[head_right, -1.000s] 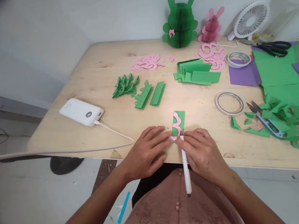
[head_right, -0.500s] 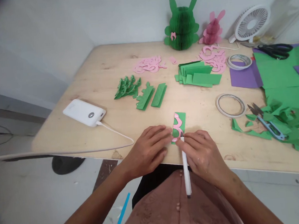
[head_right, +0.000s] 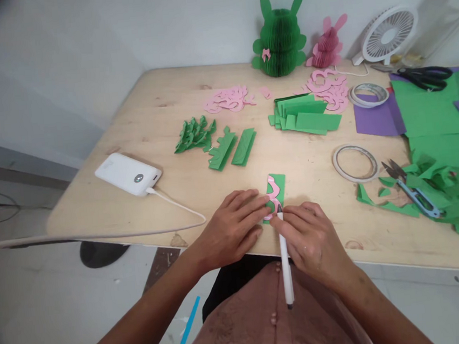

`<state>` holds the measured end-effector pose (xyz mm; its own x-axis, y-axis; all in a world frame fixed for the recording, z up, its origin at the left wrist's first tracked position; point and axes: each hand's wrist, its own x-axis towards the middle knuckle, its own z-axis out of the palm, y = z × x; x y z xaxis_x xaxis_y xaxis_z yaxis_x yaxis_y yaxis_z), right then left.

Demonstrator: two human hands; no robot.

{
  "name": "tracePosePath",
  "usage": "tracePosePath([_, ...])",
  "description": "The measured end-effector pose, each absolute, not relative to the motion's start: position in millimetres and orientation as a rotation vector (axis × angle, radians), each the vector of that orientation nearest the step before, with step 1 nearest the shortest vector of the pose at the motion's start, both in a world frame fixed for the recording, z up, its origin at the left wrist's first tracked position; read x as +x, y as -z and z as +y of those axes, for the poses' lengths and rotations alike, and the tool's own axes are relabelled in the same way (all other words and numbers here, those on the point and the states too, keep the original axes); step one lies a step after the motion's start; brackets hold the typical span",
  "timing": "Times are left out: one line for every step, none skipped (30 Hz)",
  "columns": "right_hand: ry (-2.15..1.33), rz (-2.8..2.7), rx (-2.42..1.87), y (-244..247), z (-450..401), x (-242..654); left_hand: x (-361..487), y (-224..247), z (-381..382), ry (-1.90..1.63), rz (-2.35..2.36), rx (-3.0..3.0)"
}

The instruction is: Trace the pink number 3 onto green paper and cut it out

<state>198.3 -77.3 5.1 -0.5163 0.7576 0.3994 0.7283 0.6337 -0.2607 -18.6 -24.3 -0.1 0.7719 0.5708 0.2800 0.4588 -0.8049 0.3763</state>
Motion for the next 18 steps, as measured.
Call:
tracePosePath([-0.088,-2.373,-1.172,-5.4,-77.4,197.9,-18.5,0.2,-24.3,-0.56,0.799,2.678])
tracePosePath([-0.091,-2.369,-1.176,-5.6,-77.5,197.6,-18.5,0.2,-24.3,-0.56,0.801,2.675])
tracePosePath([-0.092,-2.365,-1.178,-5.7,-77.6,197.5,-18.5,0.1,-24.2,-0.557,0.803,2.672])
tracePosePath([-0.093,-2.364,-1.178,-5.7,-77.7,197.5,-18.5,0.0,-24.0,-0.553,0.804,2.67])
tracePosePath([-0.093,-2.365,-1.179,-5.6,-77.7,197.5,-18.6,-0.2,-23.9,-0.548,0.804,2.668])
tracePosePath([-0.095,-2.367,-1.177,-5.5,-77.6,197.6,-18.6,-0.4,-23.7,-0.54,0.803,2.666])
tracePosePath([-0.096,-2.371,-1.175,-5.4,-77.6,197.8,-18.5,-0.6,-23.4,-0.532,0.803,2.663])
tracePosePath([-0.097,-2.374,-1.172,-5.4,-77.5,198.0,-18.5,-0.7,-23.2,-0.526,0.804,2.658])
tracePosePath([-0.097,-2.378,-1.17,-5.4,-77.5,198.1,-18.4,-0.7,-23.0,-0.522,0.805,2.653])
tracePosePath([-0.096,-2.382,-1.169,-5.4,-77.5,198.2,-18.3,-0.6,-22.9,-0.523,0.807,2.647])
tracePosePath([-0.096,-2.385,-1.17,-5.4,-77.5,198.2,-18.2,-0.4,-22.8,-0.527,0.808,2.643])
tracePosePath([-0.096,-2.387,-1.171,-5.3,-77.5,198.2,-18.0,-0.2,-22.8,-0.535,0.808,2.64])
tracePosePath([-0.095,-2.386,-1.173,-5.2,-77.5,198.3,-17.9,0.0,-22.8,-0.544,0.807,2.638])
tracePosePath([-0.092,-2.383,-1.174,-5.0,-77.5,198.3,-17.8,0.3,-22.8,-0.553,0.806,2.638])
tracePosePath([-0.09,-2.382,-1.175,-4.9,-77.6,198.3,-17.7,0.5,-22.9,-0.56,0.805,2.639])
tracePosePath([-0.087,-2.381,-1.176,-4.7,-77.6,198.4,-17.6,0.6,-22.9,-0.564,0.805,2.64])
tracePosePath([-0.085,-2.383,-1.178,-4.5,-77.5,198.4,-17.4,0.7,-23.0,-0.566,0.806,2.642])
tracePosePath([-0.084,-2.387,-1.179,-4.5,-77.5,198.5,-17.3,0.6,-22.9,-0.564,0.806,2.643])
